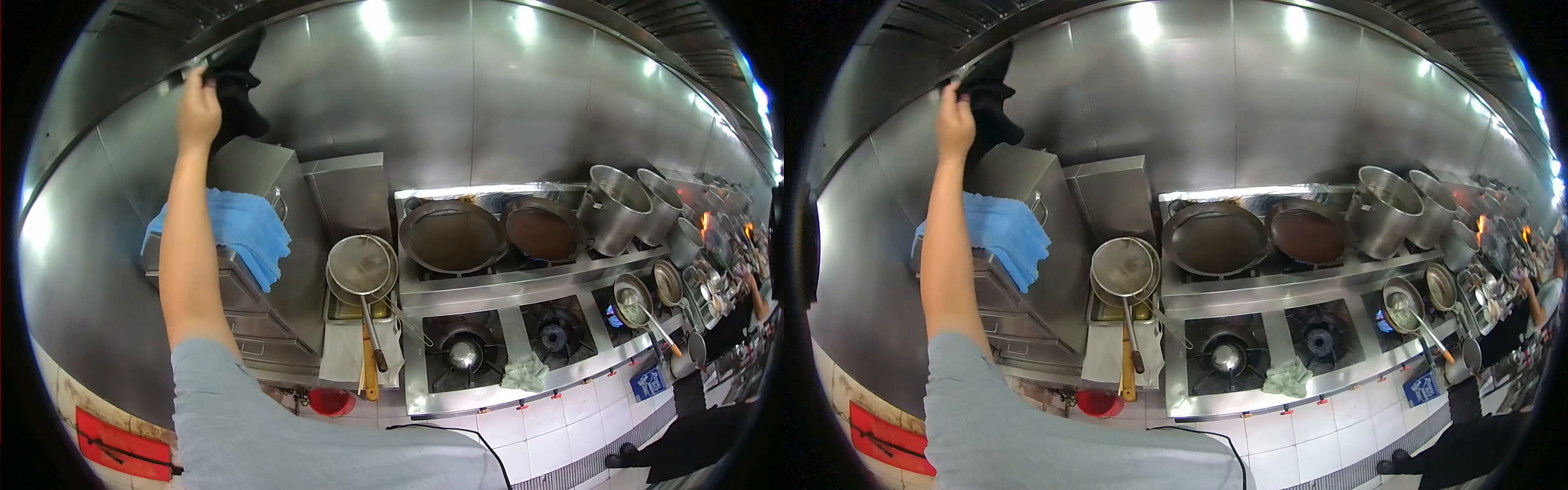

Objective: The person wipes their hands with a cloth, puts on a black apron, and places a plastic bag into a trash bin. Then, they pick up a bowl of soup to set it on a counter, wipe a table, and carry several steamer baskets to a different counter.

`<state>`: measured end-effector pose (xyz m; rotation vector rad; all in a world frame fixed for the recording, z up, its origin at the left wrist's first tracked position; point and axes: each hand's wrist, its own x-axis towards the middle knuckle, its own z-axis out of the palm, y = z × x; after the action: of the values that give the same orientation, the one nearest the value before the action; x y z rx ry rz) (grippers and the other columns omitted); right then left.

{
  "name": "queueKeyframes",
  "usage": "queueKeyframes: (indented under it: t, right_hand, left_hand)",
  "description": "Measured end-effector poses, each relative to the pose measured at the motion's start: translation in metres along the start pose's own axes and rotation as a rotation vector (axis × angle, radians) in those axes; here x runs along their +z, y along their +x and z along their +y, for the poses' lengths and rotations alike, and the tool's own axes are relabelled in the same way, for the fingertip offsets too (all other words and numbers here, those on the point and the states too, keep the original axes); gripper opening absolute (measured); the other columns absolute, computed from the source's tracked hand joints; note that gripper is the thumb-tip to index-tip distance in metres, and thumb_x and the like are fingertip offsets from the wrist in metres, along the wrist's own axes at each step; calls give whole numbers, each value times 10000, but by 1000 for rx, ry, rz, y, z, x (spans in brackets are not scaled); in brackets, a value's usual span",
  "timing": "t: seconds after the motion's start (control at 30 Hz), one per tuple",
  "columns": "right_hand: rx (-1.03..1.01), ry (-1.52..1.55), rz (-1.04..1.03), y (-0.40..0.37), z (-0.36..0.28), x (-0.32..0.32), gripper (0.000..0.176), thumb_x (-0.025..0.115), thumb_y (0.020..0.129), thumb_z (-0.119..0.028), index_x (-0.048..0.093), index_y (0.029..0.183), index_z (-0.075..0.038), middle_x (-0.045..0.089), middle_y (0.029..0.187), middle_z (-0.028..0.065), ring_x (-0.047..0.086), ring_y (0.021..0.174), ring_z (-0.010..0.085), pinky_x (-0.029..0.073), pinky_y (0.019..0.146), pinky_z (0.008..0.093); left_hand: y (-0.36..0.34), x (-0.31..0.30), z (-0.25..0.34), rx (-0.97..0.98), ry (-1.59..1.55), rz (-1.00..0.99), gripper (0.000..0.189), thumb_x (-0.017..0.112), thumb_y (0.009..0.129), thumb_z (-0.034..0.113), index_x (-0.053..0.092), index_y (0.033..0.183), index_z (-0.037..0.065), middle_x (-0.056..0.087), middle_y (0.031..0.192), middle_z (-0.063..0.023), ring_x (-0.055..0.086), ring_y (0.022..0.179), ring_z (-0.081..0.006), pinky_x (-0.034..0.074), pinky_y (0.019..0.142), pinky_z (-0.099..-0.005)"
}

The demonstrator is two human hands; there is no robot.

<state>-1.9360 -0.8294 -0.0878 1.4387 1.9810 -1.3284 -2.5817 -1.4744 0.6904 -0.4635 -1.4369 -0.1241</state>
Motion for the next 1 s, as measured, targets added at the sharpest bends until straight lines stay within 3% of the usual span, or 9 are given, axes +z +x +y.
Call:
queueKeyframes:
  t: [0.17, 0.27, 0.37, 0.4, 0.43, 0.5, 0.63, 0.77, 1.0]
  right_hand:
    - [-77, 163, 126, 4, 44, 9, 339, 701, 867, -168, 664, 1131, 41, 705, 840, 131, 648, 687, 198, 497, 557, 371]
    - [-370, 452, 294, 98, 103, 43, 336, 712, 861, -114, 661, 1148, 55, 710, 833, 129, 649, 673, 187, 495, 530, 359]
    - [-547, 588, 414, -76, -61, -31, 454, 693, 918, -121, 599, 1329, 46, 724, 990, 114, 656, 839, 155, 528, 715, 298]
    - [-636, 727, 346, -120, -93, -55, 483, 696, 909, -102, 582, 1358, 37, 671, 1221, 170, 632, 1156, 236, 505, 998, 364]
    - [-768, 830, 365, -183, -134, -78, 495, 710, 914, -99, 569, 1372, 22, 661, 1258, 137, 630, 1141, 214, 512, 981, 355]
    - [-1076, 812, 327, -275, -160, -121, 753, 771, 853, -208, 441, 1495, 7, 542, 1467, 181, 521, 1367, 296, 393, 1144, 416]
    - [-1516, 617, 509, -399, -140, -171, 1380, 1004, 566, -431, 209, 1593, 34, 353, 1597, 221, 354, 1485, 325, 263, 1210, 454]
    - [-1315, 509, 766, -448, -62, -173, 1463, 1020, 566, -378, 77, 1610, 21, 248, 1633, 165, 280, 1505, 300, 229, 1217, 436]
    - [-867, 965, 1343, -469, 42, -134, 1020, 868, 793, -230, 246, 1571, -12, 455, 1494, 169, 492, 1342, 279, 383, 1131, 446]
  left_hand:
    - [70, -87, 139, -144, -674, 69, 222, 587, 1039, 150, 627, 1201, 4, 705, 1098, -63, 633, 998, -145, 472, 898, -277]
    - [67, -128, 254, -217, -1021, 22, 269, 581, 1054, 217, 636, 1151, -28, 655, 1085, -1, 588, 1011, -113, 444, 913, -254]
    - [35, -145, 344, -223, -1426, -243, 326, 621, 1021, 288, 650, 1064, -33, 669, 1061, -81, 613, 981, -146, 472, 886, -276]
    - [24, -147, 373, -172, -1609, -409, 339, 630, 1009, 306, 652, 1045, -30, 679, 1052, -106, 628, 969, -160, 485, 873, -284]
    - [12, -151, 411, -162, -1747, -473, 317, 644, 997, 282, 653, 1035, -33, 692, 1031, -130, 651, 938, -181, 503, 842, -292]
    - [-8, -169, 501, -161, -1996, -573, 276, 659, 983, 242, 656, 1016, -32, 709, 971, -149, 685, 862, -216, 530, 780, -306]
    - [-35, -239, 668, 47, -2330, -566, 164, 668, 964, 148, 661, 993, -13, 716, 904, -145, 704, 768, -251, 548, 716, -319]
    - [-56, -330, 785, 171, -2558, -633, 93, 669, 944, 73, 654, 1006, 5, 700, 833, -113, 680, 682, -236, 529, 656, -295]
    - [-78, -443, 898, 518, -2798, -841, 97, 626, 968, 77, 642, 1040, 14, 682, 819, -102, 657, 670, -232, 514, 645, -298]
